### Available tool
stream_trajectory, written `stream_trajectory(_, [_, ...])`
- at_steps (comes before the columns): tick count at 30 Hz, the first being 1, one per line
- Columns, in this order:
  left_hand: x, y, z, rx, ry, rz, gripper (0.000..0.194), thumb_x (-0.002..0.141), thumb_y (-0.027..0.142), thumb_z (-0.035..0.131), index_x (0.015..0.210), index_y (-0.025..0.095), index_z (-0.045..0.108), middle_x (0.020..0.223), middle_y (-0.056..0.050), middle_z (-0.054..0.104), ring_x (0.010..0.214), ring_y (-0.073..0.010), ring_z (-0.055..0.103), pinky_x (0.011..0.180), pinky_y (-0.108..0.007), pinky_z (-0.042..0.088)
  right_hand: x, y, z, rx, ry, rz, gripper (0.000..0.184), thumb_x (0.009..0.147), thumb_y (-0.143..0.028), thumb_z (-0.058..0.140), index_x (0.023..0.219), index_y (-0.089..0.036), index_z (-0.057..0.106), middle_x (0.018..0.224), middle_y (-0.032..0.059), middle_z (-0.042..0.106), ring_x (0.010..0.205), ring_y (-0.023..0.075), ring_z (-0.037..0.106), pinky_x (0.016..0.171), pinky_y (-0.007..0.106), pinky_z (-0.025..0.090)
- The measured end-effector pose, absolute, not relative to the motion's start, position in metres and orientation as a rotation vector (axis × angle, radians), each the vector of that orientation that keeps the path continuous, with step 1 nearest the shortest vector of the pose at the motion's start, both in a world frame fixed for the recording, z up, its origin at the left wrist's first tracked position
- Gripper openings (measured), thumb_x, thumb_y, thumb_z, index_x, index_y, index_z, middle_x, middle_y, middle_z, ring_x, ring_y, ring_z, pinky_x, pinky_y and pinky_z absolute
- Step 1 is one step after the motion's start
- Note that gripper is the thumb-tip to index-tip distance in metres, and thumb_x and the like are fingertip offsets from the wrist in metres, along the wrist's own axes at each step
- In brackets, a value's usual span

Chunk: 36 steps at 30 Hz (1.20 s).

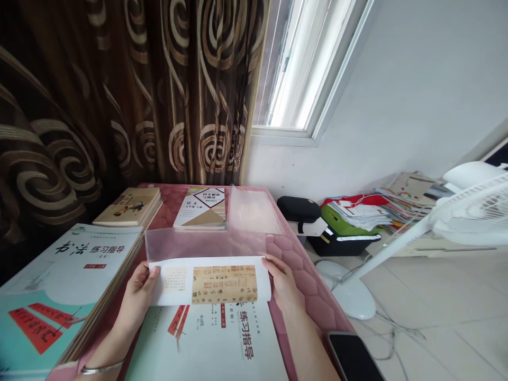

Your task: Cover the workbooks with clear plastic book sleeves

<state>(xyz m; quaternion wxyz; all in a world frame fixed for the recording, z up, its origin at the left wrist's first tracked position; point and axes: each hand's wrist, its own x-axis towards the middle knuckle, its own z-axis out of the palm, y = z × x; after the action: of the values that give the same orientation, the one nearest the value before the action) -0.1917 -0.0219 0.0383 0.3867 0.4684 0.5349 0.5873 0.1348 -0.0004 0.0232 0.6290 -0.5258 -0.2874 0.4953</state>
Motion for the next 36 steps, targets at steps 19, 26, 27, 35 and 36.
stream_trajectory(19, [-0.192,-0.022,0.035,1.198,1.351,1.505,0.041,0.073,0.06,0.064,0.08,0.02,0.057,0.072,0.0,0.061,0.069,-0.0161,0.054,0.065,-0.024,0.042,0.137,-0.004,0.023,-1.179,-0.774,1.213,0.035,0.059,-0.048,0.083,0.078,-0.021,0.073,0.071,0.002,0.072,0.065,0.0211,0.063,0.059,0.03,0.046])
stream_trajectory(26, [-0.194,-0.022,0.032,1.205,1.333,1.513,0.039,0.075,0.058,0.064,0.08,0.02,0.057,0.072,0.001,0.061,0.067,-0.0143,0.052,0.064,-0.023,0.041,0.139,-0.001,0.012,-1.17,-0.819,1.133,0.028,0.065,-0.049,0.08,0.078,-0.025,0.073,0.072,-0.0003,0.072,0.065,0.0196,0.062,0.06,0.03,0.046])
stream_trajectory(27, [-0.194,-0.022,0.033,1.205,1.33,1.512,0.038,0.076,0.057,0.064,0.08,0.02,0.057,0.072,0.001,0.06,0.067,-0.0142,0.051,0.064,-0.023,0.041,0.138,-0.001,0.012,-1.161,-0.827,1.133,0.027,0.066,-0.049,0.079,0.078,-0.025,0.073,0.072,-0.0002,0.072,0.065,0.0197,0.062,0.06,0.03,0.046])
stream_trajectory(35, [-0.193,-0.021,0.032,1.179,1.303,1.51,0.038,0.075,0.057,0.066,0.08,0.02,0.057,0.072,0.001,0.06,0.068,-0.0142,0.051,0.064,-0.023,0.041,0.129,-0.005,0.022,-1.159,-0.726,1.1,0.027,0.062,-0.047,0.082,0.069,-0.024,0.069,0.067,0.0004,0.069,0.064,0.0208,0.062,0.054,0.03,0.045])
stream_trajectory(36, [-0.193,-0.021,0.033,1.168,1.298,1.508,0.038,0.075,0.057,0.066,0.079,0.02,0.056,0.07,0.002,0.058,0.067,-0.0138,0.051,0.063,-0.022,0.04,0.128,-0.005,0.021,-1.17,-0.727,1.079,0.028,0.061,-0.048,0.081,0.069,-0.024,0.068,0.067,0.0,0.069,0.065,0.0209,0.062,0.054,0.03,0.045])
